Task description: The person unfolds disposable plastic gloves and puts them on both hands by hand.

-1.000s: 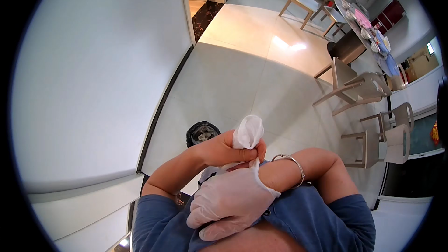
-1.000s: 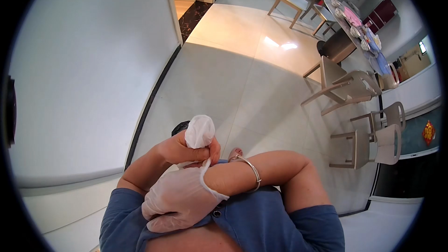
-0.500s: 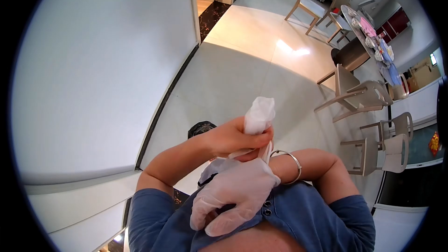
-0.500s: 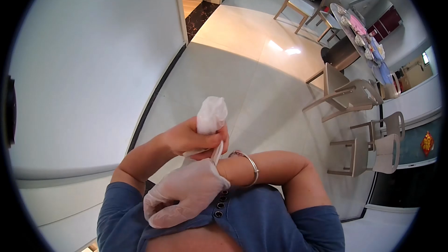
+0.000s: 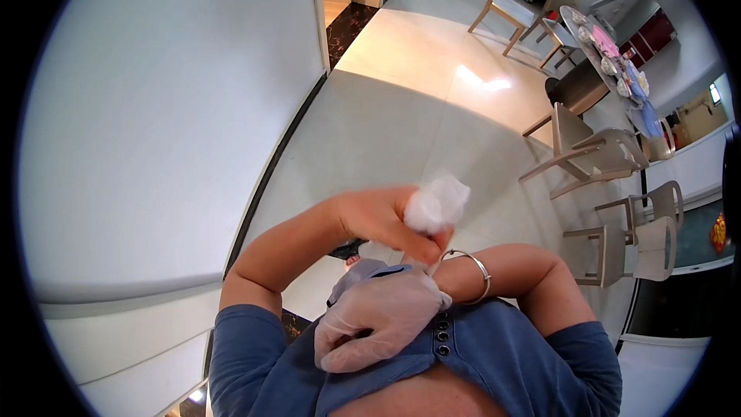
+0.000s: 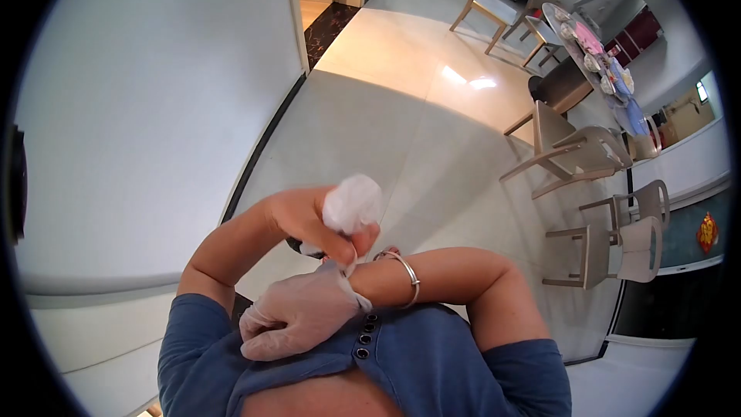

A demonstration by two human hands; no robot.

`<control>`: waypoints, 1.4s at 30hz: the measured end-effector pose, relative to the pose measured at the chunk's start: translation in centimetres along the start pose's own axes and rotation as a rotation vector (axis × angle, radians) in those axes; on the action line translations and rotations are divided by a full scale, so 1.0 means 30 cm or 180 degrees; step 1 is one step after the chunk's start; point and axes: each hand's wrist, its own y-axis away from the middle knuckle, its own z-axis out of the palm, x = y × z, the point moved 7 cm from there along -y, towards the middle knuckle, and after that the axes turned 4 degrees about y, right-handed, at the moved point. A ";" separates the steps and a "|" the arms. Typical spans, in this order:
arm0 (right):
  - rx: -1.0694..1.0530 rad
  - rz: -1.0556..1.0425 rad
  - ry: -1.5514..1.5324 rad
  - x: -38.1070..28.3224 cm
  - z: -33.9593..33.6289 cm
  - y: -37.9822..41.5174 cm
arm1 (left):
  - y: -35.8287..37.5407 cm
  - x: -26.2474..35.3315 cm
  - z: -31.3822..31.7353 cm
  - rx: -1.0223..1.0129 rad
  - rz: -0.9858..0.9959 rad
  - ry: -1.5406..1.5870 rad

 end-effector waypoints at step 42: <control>0.4052 -0.0530 0.0264 0.061 -0.617 0.225 | 0.015 -0.286 -0.111 0.3342 0.0707 0.1647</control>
